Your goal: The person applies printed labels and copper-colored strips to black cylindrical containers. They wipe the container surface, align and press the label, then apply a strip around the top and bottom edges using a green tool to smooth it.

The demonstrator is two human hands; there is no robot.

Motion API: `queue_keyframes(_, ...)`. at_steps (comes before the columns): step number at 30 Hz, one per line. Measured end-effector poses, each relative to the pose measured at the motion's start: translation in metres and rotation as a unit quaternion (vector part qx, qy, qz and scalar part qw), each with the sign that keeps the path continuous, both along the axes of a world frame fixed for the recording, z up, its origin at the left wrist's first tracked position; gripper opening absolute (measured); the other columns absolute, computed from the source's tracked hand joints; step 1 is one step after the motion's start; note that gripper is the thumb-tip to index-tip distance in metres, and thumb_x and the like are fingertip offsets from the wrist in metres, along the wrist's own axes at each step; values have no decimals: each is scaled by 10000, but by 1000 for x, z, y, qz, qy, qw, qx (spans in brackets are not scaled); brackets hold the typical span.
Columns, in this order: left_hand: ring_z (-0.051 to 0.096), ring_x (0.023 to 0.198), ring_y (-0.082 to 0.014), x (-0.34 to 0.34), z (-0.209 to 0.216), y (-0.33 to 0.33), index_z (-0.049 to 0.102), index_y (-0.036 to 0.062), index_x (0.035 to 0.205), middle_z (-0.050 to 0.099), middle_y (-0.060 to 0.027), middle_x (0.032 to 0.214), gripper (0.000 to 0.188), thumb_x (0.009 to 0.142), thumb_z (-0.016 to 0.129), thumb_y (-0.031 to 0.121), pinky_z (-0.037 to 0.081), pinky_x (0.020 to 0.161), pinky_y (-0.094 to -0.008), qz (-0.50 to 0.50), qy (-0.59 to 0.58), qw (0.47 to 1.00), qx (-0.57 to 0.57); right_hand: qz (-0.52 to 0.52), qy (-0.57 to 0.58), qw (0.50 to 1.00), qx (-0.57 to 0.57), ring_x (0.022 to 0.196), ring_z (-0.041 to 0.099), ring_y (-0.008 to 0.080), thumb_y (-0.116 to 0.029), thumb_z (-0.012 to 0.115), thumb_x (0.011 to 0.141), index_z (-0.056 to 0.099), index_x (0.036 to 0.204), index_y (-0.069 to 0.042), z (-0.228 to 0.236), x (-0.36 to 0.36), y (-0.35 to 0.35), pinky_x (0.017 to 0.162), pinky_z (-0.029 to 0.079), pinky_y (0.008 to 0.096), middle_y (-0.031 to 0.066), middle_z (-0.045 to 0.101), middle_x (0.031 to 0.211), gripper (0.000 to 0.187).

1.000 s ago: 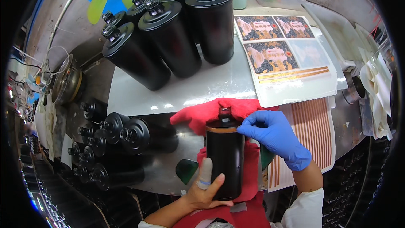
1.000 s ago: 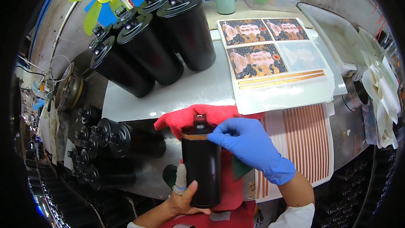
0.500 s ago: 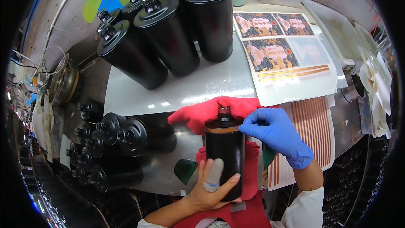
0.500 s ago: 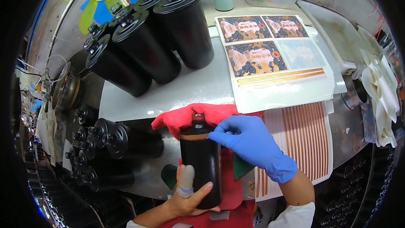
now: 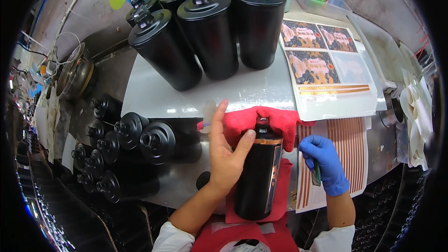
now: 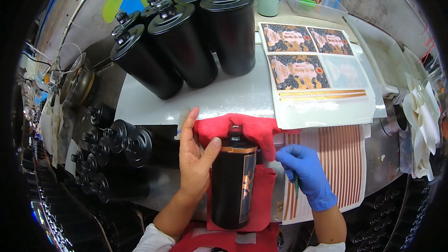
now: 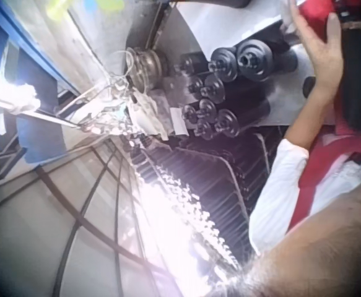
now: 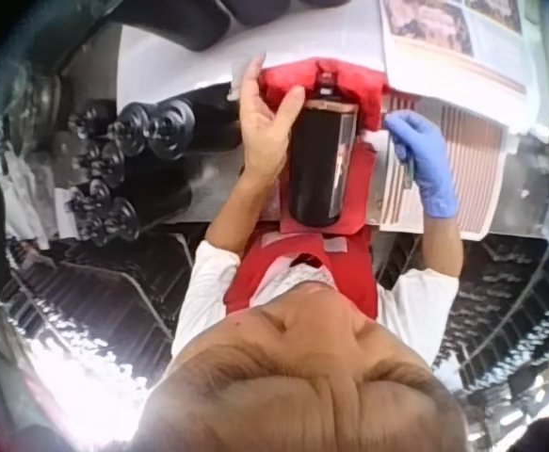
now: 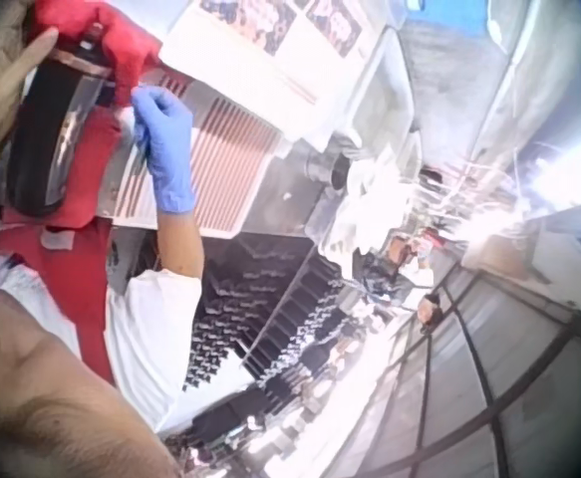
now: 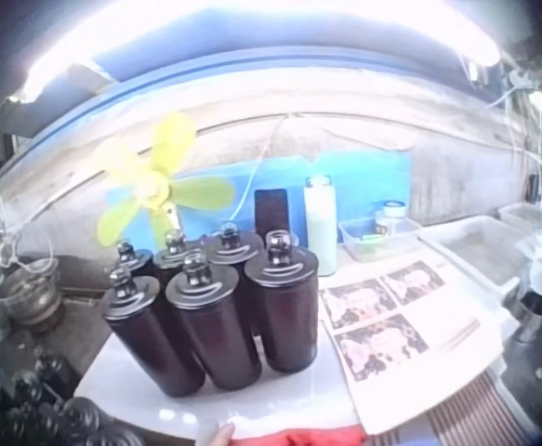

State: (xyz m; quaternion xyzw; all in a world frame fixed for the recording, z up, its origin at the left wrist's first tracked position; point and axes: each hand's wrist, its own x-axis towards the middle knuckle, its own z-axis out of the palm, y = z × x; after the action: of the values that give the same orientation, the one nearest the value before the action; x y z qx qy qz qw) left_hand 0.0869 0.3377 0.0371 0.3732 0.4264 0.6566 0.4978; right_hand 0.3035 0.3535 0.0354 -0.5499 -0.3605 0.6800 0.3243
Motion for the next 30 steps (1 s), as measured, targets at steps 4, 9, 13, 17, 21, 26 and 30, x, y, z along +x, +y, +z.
queue_keyframes(4,418,1201,-185,0,-9,-1,221,-17,1417,353,-142,1348,686,850,606,8,338,1023,-315,-39,59,998,-2,-8,-23,1000,-8,468,451,40,-161,668,821,636,819,-1,1,5,-3,405,328,176,-6,532,611,163)
queue_keyframes(9,400,1231,-197,-3,-10,0,176,-19,1434,334,-155,1374,732,841,605,2,316,1044,-326,-55,78,995,5,7,-23,1000,-4,469,450,40,-169,673,822,641,819,-5,-1,4,-3,410,328,175,-6,531,613,167)
queue_keyframes(13,397,1240,-203,-3,-4,0,150,-18,1440,323,-155,1382,745,839,589,-15,312,1052,-334,-75,-5,997,10,14,-20,1000,-6,473,446,40,-176,678,821,642,815,-7,-5,4,0,413,329,177,-7,533,619,173)
queue_keyframes(17,399,1242,-210,2,2,5,137,-19,1444,319,-155,1388,754,832,577,-35,308,1055,-337,-56,-102,992,-50,6,-22,1000,-15,478,445,40,-178,679,822,643,815,-8,-10,5,0,421,331,179,-9,534,625,174)
queue_keyframes(21,356,1276,-217,-5,-9,4,99,-15,1454,308,-162,1403,773,839,567,-38,271,1073,-339,-89,96,991,5,10,-25,1000,-12,450,451,40,-156,655,834,639,809,0,-9,4,2,406,340,168,1,542,610,159)
queue_keyframes(26,336,1294,-217,-1,3,4,57,-16,1459,273,-157,1429,808,833,566,-55,262,1078,-343,-91,-156,984,-9,4,-26,1000,-14,450,455,42,-159,652,837,641,809,0,-15,3,3,407,340,167,3,544,611,162)
queue_keyframes(30,340,1294,-206,-8,-9,3,47,-13,1462,281,-152,1428,817,836,572,-47,276,1069,-341,-114,24,993,20,8,-28,999,-22,484,462,46,-177,670,830,647,816,-7,-13,5,2,428,338,177,-3,544,631,172)
